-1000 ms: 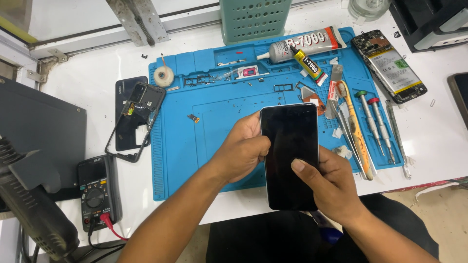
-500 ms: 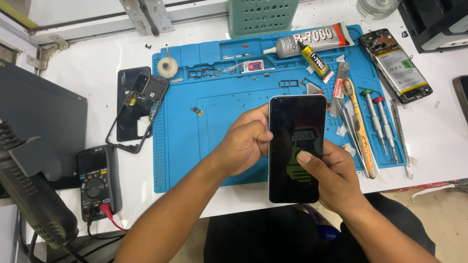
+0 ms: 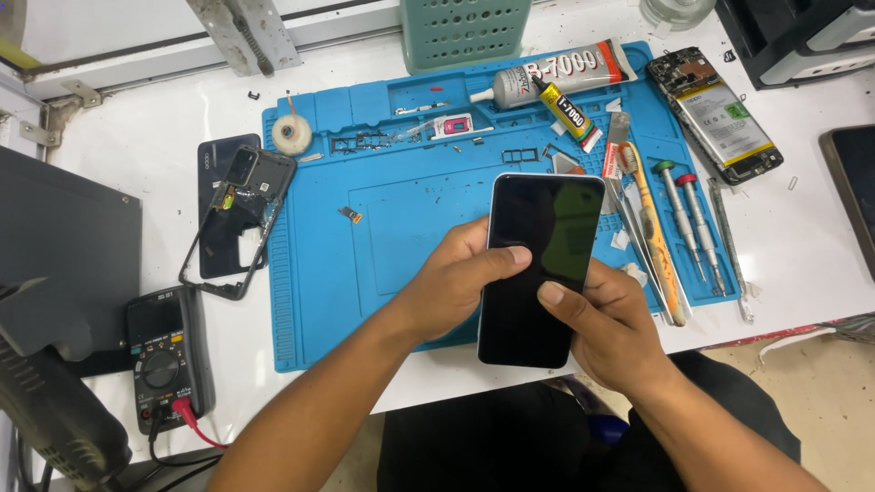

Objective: Cleaning a smartphone screen with a cloth and applying pressure to the edges to secure it to the frame.

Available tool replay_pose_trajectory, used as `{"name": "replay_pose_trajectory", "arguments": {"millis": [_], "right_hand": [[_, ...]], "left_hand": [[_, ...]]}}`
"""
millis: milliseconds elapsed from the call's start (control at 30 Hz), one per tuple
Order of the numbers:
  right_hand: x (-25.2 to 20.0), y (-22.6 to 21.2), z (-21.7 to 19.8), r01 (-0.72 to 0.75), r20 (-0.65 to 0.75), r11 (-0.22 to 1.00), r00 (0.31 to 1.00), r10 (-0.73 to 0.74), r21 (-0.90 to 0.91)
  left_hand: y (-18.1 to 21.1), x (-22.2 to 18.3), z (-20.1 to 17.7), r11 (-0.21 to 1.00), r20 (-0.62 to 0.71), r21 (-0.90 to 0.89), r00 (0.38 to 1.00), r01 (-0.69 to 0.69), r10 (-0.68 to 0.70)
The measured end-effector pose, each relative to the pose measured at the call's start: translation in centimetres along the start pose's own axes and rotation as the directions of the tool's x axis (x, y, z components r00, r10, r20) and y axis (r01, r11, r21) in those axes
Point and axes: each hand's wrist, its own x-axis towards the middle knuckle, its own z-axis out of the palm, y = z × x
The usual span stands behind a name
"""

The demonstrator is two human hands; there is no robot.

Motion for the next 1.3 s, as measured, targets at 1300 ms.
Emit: {"name": "replay_pose_trajectory", "arguments": {"millis": [1300], "right_hand": [[-1.0, -3.3, -0.6, -0.153, 0.383, 0.973, 0.900, 0.209, -0.173]], "left_hand": [[4.2, 0.3, 2.8, 0.951, -0.219, -0.283, 0.956, 0.128, -0.194]]}}
